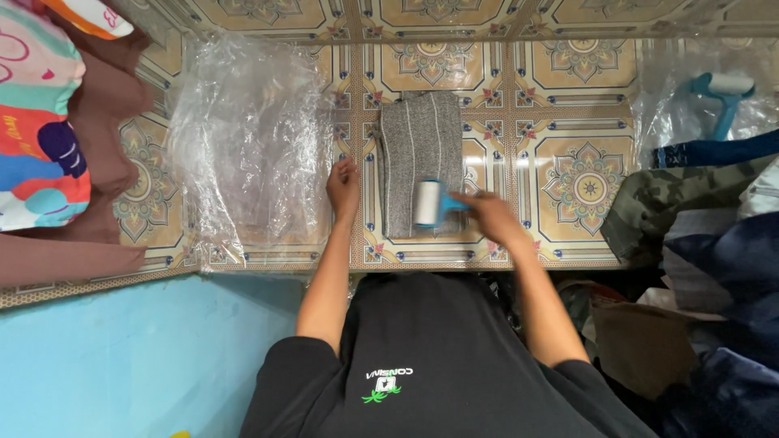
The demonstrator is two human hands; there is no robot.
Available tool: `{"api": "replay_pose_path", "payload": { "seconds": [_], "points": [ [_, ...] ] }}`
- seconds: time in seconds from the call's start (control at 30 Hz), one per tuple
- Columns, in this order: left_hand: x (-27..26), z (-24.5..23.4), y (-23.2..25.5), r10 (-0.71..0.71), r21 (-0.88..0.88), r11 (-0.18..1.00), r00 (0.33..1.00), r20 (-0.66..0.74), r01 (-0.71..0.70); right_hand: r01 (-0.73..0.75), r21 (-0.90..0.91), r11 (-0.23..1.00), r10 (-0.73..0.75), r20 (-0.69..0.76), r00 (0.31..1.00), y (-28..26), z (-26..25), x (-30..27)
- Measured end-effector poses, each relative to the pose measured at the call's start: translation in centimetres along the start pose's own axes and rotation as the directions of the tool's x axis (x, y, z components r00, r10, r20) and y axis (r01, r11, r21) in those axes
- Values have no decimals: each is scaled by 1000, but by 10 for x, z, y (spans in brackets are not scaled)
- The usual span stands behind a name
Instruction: The person cleans a grey shirt with a lint roller by rolling it repeatedly over the fabric, then folds the shirt and places it inside a plastic bag.
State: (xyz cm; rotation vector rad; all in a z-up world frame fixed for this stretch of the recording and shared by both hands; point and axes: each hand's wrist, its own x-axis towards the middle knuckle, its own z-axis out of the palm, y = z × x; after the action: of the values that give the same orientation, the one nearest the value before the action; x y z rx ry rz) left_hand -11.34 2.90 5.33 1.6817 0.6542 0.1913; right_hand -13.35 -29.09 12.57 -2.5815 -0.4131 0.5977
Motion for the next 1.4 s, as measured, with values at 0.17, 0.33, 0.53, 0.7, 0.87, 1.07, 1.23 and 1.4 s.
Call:
{"api": "replay_pose_path", "payload": {
  "seconds": [0.17, 0.33, 0.53, 0.7, 0.87, 1.07, 1.23, 1.4],
  "points": [
    [-12, 5, -10, 61, 70, 996, 998, 8, -62, -130, -106, 986, 109, -185, 977, 64, 11, 24],
    [-25, 40, -25, 295, 216, 930, 955, 40, -296, -256, 790, 556, 512, -83, 855, -19, 38, 89],
    [-19, 60, -55, 383, 224, 904, 923, -42, -364, 190, -98, 977, -213, -513, 831, -23, 41, 114],
    [-26, 58, -30, 467, 410, 753, 857, 218, -515, -149, -166, 975, 22, -592, 806, 24, -1, 92],
    [-46, 71, 0, 331, 466, 648, 774, 540, -602, -111, -64, 992, 72, -440, 895, 6, 4, 161],
    [-36, 85, -27, 145, 563, 586, 760, 634, -582, -19, -31, 999, 5, -403, 915, 7, 13, 225],
    [-37, 80, -24, 134, 538, 628, 758, 638, -563, -30, 117, 993, 84, -491, 867, 60, -6, 172],
    [-32, 81, -33, 145, 531, 621, 750, 646, -577, -193, 73, 979, 198, -598, 777, 154, 12, 96]
  ]
}}
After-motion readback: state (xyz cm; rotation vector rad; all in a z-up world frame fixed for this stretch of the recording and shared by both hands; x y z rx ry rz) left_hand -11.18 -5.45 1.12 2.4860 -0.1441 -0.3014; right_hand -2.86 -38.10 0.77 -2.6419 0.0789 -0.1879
